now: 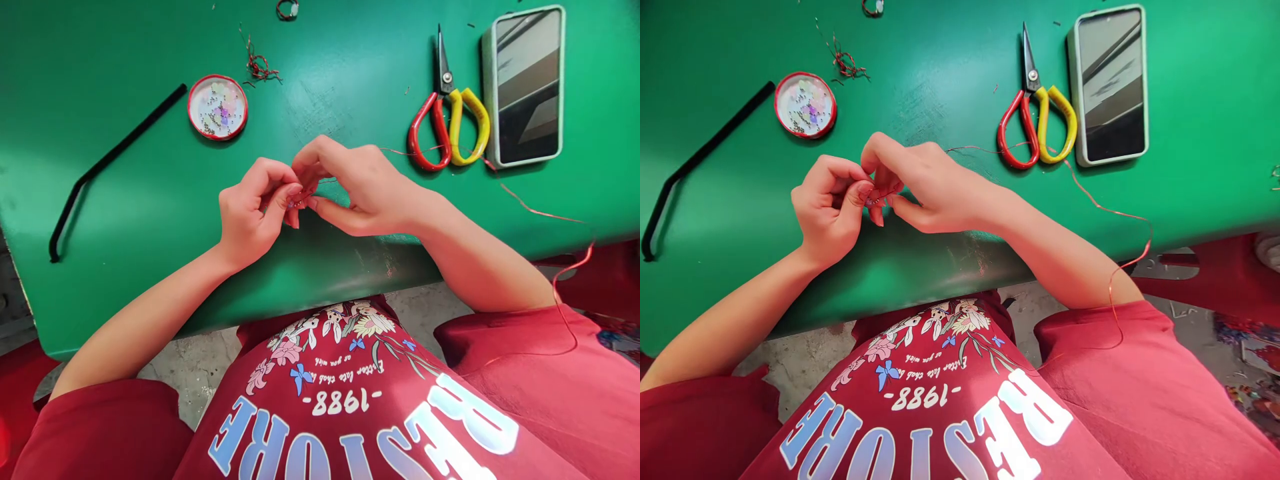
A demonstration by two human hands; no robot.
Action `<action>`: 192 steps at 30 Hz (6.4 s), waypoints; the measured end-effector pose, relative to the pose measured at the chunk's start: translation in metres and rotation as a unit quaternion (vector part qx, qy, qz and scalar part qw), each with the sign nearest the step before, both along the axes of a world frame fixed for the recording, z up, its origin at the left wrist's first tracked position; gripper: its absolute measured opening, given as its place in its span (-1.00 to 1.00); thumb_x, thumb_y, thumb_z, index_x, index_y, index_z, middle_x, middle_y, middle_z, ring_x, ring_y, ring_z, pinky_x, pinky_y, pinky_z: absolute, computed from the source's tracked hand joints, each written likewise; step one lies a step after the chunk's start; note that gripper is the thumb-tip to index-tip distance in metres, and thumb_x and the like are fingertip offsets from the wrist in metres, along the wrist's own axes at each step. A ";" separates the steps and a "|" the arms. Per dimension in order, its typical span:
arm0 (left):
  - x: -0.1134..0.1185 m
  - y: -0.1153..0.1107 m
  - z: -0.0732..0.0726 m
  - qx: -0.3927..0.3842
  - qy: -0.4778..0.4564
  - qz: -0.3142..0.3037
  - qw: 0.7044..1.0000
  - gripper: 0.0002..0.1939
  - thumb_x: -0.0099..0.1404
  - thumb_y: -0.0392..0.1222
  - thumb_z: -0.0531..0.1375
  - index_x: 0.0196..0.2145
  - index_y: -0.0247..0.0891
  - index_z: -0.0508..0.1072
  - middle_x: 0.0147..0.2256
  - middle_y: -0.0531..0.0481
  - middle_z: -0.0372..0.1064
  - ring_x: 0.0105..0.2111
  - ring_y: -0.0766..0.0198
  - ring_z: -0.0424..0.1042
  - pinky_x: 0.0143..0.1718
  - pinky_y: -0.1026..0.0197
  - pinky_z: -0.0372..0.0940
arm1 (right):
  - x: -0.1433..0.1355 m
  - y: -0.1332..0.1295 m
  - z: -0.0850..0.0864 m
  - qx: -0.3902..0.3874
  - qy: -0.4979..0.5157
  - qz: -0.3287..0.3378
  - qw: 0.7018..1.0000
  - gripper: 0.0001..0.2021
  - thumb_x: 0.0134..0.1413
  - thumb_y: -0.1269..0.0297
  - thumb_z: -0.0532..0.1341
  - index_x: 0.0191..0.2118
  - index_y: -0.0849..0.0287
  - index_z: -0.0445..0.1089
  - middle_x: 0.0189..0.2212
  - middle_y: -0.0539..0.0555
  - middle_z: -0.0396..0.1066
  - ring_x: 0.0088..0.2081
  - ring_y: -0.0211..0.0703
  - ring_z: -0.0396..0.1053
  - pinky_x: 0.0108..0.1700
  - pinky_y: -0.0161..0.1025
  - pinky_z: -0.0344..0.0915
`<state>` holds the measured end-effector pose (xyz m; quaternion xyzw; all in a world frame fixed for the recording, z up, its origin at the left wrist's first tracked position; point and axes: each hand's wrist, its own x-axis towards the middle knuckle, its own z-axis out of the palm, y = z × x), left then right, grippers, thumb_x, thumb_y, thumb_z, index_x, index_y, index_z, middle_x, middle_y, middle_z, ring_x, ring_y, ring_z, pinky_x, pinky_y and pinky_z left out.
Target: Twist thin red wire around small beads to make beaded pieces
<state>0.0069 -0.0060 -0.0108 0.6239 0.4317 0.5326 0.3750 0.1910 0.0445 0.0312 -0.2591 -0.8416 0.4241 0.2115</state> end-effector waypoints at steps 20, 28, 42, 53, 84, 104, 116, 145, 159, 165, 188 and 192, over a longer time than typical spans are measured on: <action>0.000 0.004 0.002 -0.081 -0.056 -0.031 0.995 -0.74 0.38 0.04 0.23 -0.31 -0.20 0.45 -0.54 0.12 0.45 -0.65 0.44 0.40 -0.60 0.32 0.32 | 0.011 0.013 0.006 -0.132 0.024 -0.046 0.990 -0.80 0.16 0.34 0.29 -0.45 0.15 0.31 -0.51 -0.10 0.27 -0.42 -0.39 0.17 -0.31 -0.38 0.22; 0.000 0.007 -0.002 -0.090 -0.072 -0.050 0.992 -0.69 0.33 0.13 0.25 -0.29 -0.18 0.44 -0.51 0.13 0.46 -0.65 0.43 0.44 -0.63 0.34 0.36 | 0.011 0.014 0.005 -0.077 -0.016 -0.046 0.996 -0.84 0.21 0.24 0.29 -0.39 0.14 0.41 -0.55 -0.11 0.22 -0.44 -0.38 0.08 -0.36 -0.35 0.12; -0.001 0.006 -0.002 -0.094 -0.055 -0.079 0.991 -0.74 0.36 0.06 0.25 -0.31 -0.19 0.44 -0.52 0.13 0.48 -0.65 0.42 0.45 -0.63 0.34 0.37 | 0.006 0.009 -0.001 0.080 -0.105 -0.003 0.991 -0.87 0.25 0.43 0.05 -0.25 0.13 0.32 -0.51 -0.05 0.27 -0.42 -0.26 0.15 -0.31 -0.26 0.01; 0.002 0.003 0.000 -0.055 -0.030 -0.041 0.997 -0.72 0.36 0.06 0.25 -0.34 -0.21 0.43 -0.55 0.15 0.41 -0.68 0.46 0.41 -0.66 0.37 0.30 | 0.011 0.010 0.008 0.035 -0.098 0.011 0.995 -0.83 0.16 0.54 0.07 -0.27 0.15 0.34 -0.59 -0.15 0.03 -0.51 -0.38 -0.06 -0.33 -0.34 0.02; 0.001 0.001 0.004 -0.028 -0.003 -0.112 0.993 -0.81 0.40 -0.04 0.23 -0.32 -0.18 0.44 -0.52 0.14 0.49 -0.68 0.44 0.43 -0.69 0.37 0.31 | 0.011 0.011 0.011 -0.178 -0.021 0.070 0.981 -0.83 0.23 0.50 0.15 -0.35 0.13 0.17 -0.50 -0.14 0.34 -0.51 -0.44 0.14 -0.50 -0.37 0.02; 0.000 -0.003 0.010 -0.137 -0.047 -0.090 0.985 -0.62 0.24 0.22 0.27 -0.36 -0.17 0.42 -0.55 0.15 0.49 -0.75 0.45 0.35 -0.77 0.36 0.22 | 0.005 0.017 -0.005 -0.414 0.054 0.069 0.906 -0.76 0.04 0.19 0.41 -0.42 0.17 0.38 -0.49 -0.08 0.48 -0.51 -0.44 0.30 -0.49 -0.43 0.20; 0.003 -0.001 0.008 -0.127 -0.048 -0.064 0.989 -0.61 0.26 0.21 0.27 -0.38 -0.18 0.37 -0.56 0.17 0.46 -0.75 0.47 0.35 -0.75 0.37 0.26 | 0.000 0.012 -0.001 -0.321 0.098 -0.004 0.942 -0.82 -0.01 0.33 0.38 -0.48 0.17 0.35 -0.60 -0.12 0.34 -0.56 -0.43 0.19 -0.56 -0.41 0.12; 0.007 -0.001 0.005 -0.095 -0.010 0.014 0.995 -0.70 0.35 0.09 0.25 -0.36 -0.18 0.37 -0.55 0.14 0.43 -0.63 0.41 0.44 -0.66 0.34 0.27 | -0.001 0.005 0.003 -0.173 0.050 -0.080 0.980 -0.91 0.00 0.38 0.27 -0.47 0.16 0.37 -0.62 -0.14 0.20 -0.53 -0.44 0.05 -0.57 -0.36 -0.06; 0.007 0.000 0.008 -0.107 -0.018 -0.017 0.994 -0.64 0.28 0.15 0.30 -0.41 -0.18 0.38 -0.58 0.15 0.43 -0.69 0.44 0.38 -0.72 0.35 0.24 | 0.002 0.017 0.004 -0.309 0.040 -0.017 0.950 -0.96 -0.17 0.38 0.31 -0.54 0.20 0.46 -0.73 -0.15 0.24 -0.66 -0.48 0.04 -0.67 -0.37 -0.11; 0.006 0.000 0.011 -0.106 -0.035 -0.043 0.993 -0.67 0.29 0.07 0.31 -0.43 -0.20 0.39 -0.58 0.15 0.44 -0.71 0.45 0.37 -0.73 0.36 0.24 | 0.007 0.020 0.012 -0.297 0.010 0.008 0.955 -0.94 -0.07 0.44 0.25 -0.48 0.28 0.48 -0.73 -0.17 0.22 -0.64 -0.54 0.05 -0.65 -0.47 -0.10; 0.004 0.000 0.000 0.037 -0.006 -0.061 0.997 -0.78 0.45 -0.03 0.16 -0.32 -0.17 0.34 -0.48 0.20 0.43 -0.51 0.40 0.58 -0.58 0.39 0.35 | 0.002 0.015 -0.005 -0.398 0.132 0.055 0.906 -0.73 0.13 0.17 0.36 -0.41 0.24 0.35 -0.62 -0.22 0.29 -0.60 -0.58 0.14 -0.56 -0.48 0.01; 0.004 -0.004 0.002 0.007 0.003 -0.058 0.998 -0.77 0.45 0.01 0.15 -0.30 -0.15 0.34 -0.52 0.20 0.42 -0.61 0.46 0.50 -0.64 0.40 0.30 | 0.002 0.013 -0.008 -0.368 0.131 0.037 0.920 -0.73 0.11 0.17 0.38 -0.41 0.24 0.37 -0.62 -0.21 0.30 -0.59 -0.55 0.14 -0.55 -0.45 0.02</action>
